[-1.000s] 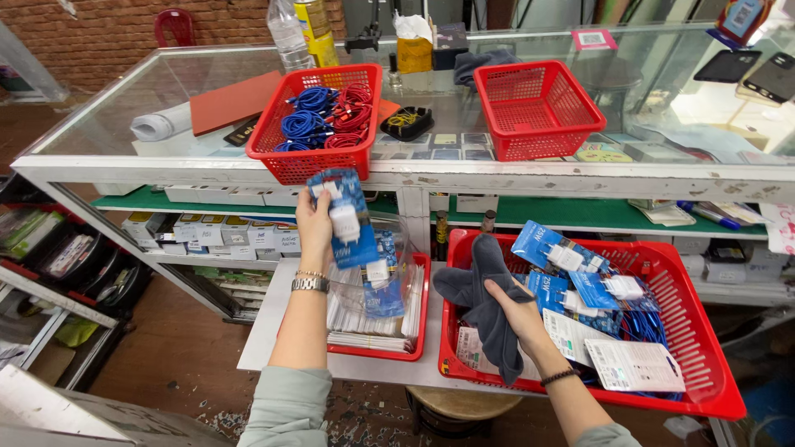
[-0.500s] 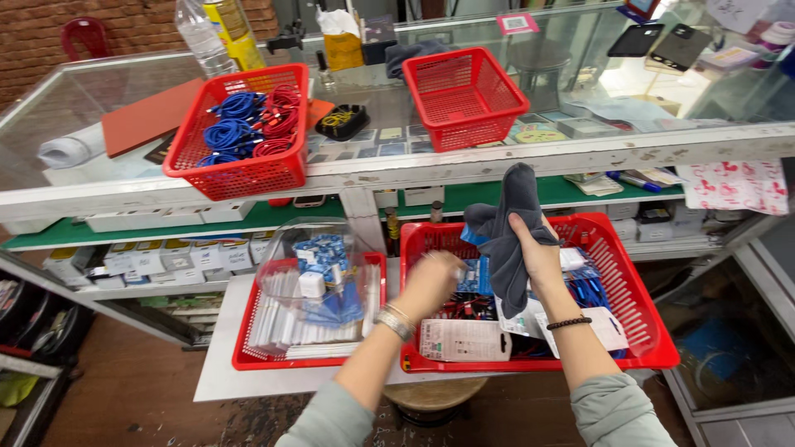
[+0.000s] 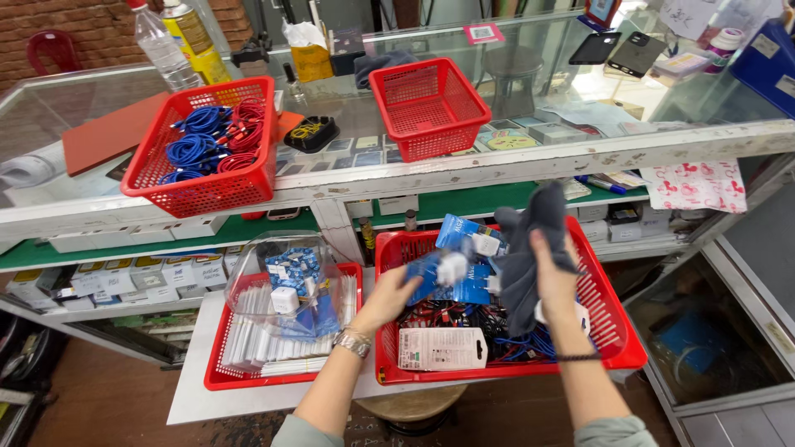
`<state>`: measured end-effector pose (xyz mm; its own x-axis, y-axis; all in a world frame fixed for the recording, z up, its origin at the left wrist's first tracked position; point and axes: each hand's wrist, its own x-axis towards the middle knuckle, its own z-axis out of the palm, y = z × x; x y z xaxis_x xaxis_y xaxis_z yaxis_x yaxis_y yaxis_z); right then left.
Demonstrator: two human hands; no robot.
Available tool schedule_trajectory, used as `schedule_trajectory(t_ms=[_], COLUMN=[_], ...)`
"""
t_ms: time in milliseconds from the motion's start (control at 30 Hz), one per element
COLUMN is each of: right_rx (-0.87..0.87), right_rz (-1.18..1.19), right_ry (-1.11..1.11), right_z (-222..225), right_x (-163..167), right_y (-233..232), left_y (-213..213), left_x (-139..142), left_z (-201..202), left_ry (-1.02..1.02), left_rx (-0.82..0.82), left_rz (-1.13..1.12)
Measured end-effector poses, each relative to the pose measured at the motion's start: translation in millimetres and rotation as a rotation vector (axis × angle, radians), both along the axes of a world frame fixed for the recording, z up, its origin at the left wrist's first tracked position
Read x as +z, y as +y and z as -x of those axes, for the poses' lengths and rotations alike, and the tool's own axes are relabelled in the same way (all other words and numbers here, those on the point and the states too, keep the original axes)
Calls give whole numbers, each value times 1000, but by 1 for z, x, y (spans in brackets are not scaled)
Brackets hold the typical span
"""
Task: The person wipes packaged phone chargers and adapter boxes one at a time with a gray cloth and stacks the cleaned packages into a clear plastic container on the counter. They periodically carry filled containers to the display shelf and return with more packaged accessories to continue wiping.
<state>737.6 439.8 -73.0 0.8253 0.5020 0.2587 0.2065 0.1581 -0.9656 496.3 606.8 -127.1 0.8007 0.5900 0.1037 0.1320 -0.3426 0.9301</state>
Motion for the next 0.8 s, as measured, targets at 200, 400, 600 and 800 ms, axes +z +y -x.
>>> schedule_trajectory(t_ms=[200,400,600,800], right_rx=[233,200,153,-1], right_rz=[-28,295,206,-40], right_ry=[-747,-419,-113,-1009], right_z=[133,117,96,162], right_x=[-34,-35,-16,-9], right_y=[51,110,99,90], left_y=[-17,-41,-45,-42], left_x=[-34,-56,-41,-1], left_z=[7,27,56,43], left_ry=[-371,-404,-399,-354], left_rx=[328,331,358,313], left_rz=[580,487,664,60])
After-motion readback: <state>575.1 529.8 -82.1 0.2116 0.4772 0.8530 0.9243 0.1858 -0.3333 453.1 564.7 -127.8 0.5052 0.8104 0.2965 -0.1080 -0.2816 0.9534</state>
